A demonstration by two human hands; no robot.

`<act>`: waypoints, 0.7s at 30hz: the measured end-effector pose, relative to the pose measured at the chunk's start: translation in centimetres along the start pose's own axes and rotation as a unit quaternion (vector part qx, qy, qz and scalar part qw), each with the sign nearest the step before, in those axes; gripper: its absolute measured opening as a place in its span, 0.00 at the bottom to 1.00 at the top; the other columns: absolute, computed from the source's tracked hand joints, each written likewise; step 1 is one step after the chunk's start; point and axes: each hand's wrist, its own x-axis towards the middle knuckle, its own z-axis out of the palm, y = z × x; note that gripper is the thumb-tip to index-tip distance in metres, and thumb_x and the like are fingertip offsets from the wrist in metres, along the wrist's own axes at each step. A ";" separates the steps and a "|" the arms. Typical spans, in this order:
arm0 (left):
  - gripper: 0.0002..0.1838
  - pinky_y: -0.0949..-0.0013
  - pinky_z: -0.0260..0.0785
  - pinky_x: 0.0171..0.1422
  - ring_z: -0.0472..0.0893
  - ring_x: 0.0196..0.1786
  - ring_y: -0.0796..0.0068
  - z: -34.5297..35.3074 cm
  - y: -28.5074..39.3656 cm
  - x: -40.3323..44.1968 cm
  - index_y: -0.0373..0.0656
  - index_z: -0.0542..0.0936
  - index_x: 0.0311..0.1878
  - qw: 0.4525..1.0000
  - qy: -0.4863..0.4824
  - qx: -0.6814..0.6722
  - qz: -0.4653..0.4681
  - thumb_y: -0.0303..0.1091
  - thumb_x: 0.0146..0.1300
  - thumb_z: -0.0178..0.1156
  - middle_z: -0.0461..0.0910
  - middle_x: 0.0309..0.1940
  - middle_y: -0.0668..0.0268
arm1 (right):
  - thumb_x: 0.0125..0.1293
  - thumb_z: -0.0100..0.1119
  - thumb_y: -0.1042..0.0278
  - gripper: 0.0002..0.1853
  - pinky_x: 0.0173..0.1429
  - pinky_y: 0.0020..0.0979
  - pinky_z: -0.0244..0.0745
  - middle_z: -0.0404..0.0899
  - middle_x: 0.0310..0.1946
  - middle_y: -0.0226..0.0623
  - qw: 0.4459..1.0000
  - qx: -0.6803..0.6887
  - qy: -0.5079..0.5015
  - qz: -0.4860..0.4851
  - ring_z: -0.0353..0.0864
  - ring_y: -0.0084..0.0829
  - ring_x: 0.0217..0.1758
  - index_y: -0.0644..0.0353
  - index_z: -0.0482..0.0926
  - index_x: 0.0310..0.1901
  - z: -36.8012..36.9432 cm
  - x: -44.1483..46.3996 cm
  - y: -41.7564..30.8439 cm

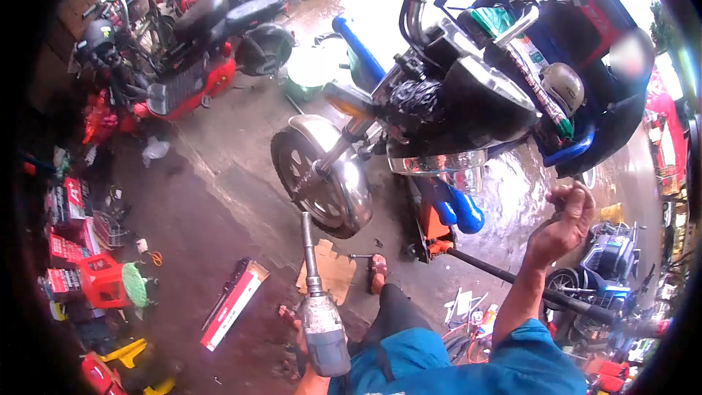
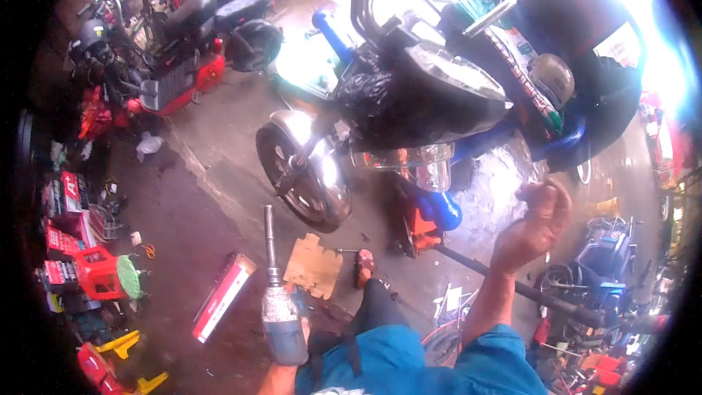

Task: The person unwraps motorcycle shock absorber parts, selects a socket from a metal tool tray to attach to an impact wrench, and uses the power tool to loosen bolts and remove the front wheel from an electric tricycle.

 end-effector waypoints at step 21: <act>0.33 0.66 0.68 0.51 0.74 0.41 0.71 -11.6 8.7 11.5 0.36 0.68 0.58 0.943 -0.067 -0.314 -0.083 0.33 0.46 0.62 0.74 0.37 0.64 | 0.67 0.57 0.70 0.22 0.54 0.34 0.73 0.77 0.48 0.46 0.931 0.128 -0.331 0.088 0.79 0.36 0.48 0.67 0.69 0.61 17.8 -4.9 -8.8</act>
